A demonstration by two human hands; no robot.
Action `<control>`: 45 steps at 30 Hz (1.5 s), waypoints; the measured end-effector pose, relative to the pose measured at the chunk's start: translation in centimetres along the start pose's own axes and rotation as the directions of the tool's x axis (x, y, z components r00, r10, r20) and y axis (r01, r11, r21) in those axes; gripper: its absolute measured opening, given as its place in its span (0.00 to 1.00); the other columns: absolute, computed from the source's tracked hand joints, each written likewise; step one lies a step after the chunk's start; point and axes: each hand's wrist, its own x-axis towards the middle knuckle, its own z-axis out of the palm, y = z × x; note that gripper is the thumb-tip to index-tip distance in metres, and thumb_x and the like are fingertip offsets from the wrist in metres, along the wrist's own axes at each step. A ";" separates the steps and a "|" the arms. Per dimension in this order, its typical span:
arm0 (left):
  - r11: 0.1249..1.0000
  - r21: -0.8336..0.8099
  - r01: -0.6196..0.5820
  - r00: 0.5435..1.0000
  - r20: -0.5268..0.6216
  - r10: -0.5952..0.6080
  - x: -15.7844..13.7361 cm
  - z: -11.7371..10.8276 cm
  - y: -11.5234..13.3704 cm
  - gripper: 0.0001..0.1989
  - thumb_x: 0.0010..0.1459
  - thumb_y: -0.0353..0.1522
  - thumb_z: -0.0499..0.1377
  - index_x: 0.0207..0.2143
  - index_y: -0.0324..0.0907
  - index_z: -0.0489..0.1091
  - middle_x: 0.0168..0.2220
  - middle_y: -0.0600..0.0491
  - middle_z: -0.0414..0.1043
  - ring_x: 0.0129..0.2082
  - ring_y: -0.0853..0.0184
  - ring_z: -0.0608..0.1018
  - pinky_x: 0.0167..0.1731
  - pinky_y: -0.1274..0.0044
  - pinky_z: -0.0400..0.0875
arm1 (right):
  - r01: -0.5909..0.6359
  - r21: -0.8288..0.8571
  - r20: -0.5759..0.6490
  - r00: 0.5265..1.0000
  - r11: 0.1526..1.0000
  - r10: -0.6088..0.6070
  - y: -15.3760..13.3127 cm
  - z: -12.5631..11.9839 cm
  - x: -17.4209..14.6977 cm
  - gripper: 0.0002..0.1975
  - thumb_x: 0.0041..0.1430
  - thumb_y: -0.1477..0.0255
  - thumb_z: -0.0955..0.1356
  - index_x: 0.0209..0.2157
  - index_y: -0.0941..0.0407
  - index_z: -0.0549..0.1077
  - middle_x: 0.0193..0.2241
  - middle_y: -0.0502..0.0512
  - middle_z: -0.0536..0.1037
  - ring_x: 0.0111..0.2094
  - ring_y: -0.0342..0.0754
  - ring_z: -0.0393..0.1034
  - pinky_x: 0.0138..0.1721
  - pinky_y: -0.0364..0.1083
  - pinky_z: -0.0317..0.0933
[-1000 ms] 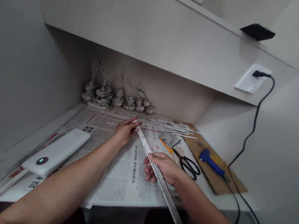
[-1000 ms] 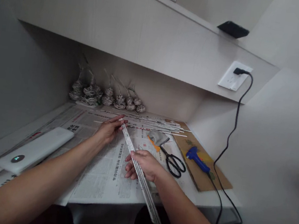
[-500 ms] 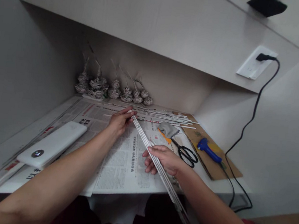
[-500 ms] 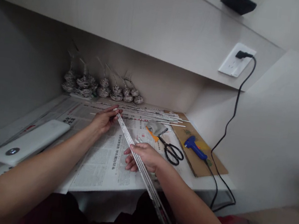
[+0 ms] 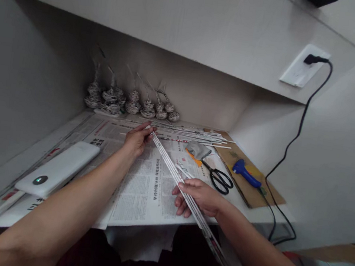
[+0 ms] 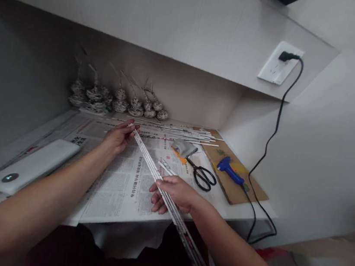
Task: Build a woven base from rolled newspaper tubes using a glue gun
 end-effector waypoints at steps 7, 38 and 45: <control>1.000 -0.011 -0.005 1.000 0.018 0.005 0.0 -0.1 0.1 0.16 0.51 0.18 0.59 0.43 0.34 0.72 0.27 0.49 0.77 0.24 0.70 0.79 0.17 0.88 0.70 | -0.004 -0.004 -0.031 1.000 1.000 0.004 0.5 0.1 -0.4 0.15 0.60 0.61 0.64 0.35 0.59 0.68 0.22 0.52 0.74 0.21 0.46 0.74 0.17 0.40 0.65; 0.999 0.003 -0.050 0.998 -0.028 0.050 0.7 -0.5 0.1 0.16 0.48 0.19 0.61 0.42 0.35 0.73 0.28 0.49 0.77 0.24 0.70 0.79 0.16 0.87 0.67 | 0.005 -0.003 0.001 1.000 1.000 -0.005 1.4 -0.9 -0.4 0.20 0.56 0.55 0.65 0.36 0.60 0.68 0.21 0.51 0.74 0.21 0.46 0.74 0.17 0.39 0.63; 0.998 0.009 -0.056 0.998 -0.021 0.056 0.5 -0.5 0.1 0.20 0.49 0.20 0.61 0.47 0.37 0.71 0.28 0.49 0.77 0.25 0.70 0.79 0.16 0.87 0.67 | -0.002 0.003 -0.010 1.000 1.000 0.002 1.4 -0.8 -0.3 0.19 0.57 0.56 0.65 0.36 0.60 0.68 0.21 0.51 0.74 0.21 0.46 0.74 0.18 0.40 0.64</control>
